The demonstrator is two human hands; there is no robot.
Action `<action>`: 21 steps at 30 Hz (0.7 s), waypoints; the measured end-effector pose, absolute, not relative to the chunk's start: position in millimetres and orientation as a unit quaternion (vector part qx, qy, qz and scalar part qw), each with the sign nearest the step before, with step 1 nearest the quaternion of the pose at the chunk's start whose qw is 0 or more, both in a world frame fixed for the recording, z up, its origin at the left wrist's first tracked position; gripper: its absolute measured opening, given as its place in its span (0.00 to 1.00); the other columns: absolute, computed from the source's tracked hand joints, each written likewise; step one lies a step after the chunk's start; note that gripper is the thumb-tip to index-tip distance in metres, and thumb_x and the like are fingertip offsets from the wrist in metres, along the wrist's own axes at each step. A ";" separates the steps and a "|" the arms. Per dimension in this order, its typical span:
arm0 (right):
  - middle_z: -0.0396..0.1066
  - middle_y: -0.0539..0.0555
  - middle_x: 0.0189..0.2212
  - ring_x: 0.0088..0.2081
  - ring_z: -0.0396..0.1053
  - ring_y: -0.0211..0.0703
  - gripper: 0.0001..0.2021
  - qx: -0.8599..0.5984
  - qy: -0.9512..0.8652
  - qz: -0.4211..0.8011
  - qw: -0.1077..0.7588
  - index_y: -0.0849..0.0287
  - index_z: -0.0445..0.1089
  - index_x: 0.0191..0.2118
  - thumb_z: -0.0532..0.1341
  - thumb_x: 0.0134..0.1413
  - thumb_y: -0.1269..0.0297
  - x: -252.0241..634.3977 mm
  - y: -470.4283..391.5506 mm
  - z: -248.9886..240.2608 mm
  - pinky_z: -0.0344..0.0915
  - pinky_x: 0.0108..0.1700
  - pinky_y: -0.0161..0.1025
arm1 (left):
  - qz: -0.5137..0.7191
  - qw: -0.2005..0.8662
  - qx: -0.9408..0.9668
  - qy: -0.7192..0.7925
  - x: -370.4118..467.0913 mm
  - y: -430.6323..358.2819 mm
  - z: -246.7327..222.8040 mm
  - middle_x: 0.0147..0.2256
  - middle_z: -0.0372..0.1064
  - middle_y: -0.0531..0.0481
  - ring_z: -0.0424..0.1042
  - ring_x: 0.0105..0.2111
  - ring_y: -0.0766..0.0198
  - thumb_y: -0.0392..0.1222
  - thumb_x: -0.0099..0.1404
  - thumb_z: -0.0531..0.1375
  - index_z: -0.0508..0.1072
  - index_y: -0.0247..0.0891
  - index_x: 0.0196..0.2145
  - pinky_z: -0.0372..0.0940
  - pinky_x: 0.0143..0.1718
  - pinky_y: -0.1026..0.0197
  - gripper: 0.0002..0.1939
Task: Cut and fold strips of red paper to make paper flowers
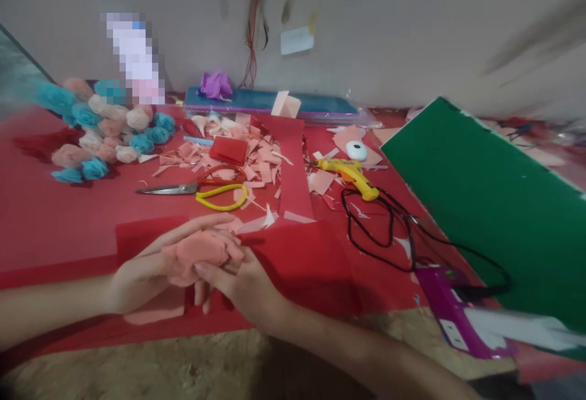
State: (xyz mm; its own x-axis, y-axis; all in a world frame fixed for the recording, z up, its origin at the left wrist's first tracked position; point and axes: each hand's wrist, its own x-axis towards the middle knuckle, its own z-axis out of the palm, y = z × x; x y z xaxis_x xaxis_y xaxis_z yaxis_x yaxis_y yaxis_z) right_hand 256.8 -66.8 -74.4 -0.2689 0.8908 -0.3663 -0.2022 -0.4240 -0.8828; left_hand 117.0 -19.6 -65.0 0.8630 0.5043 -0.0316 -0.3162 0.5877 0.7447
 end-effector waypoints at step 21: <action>0.67 0.47 0.14 0.15 0.64 0.32 0.11 -0.358 -0.277 0.786 0.421 0.62 0.69 0.24 0.68 0.38 0.61 247.8 -63.8 -70.4 0.60 0.16 0.28 | 0.282 0.863 0.408 0.099 115.8 -22.0 -60.1 0.41 0.61 0.48 0.70 0.33 0.64 0.46 0.60 0.59 0.58 0.47 0.51 0.69 0.23 0.69 0.22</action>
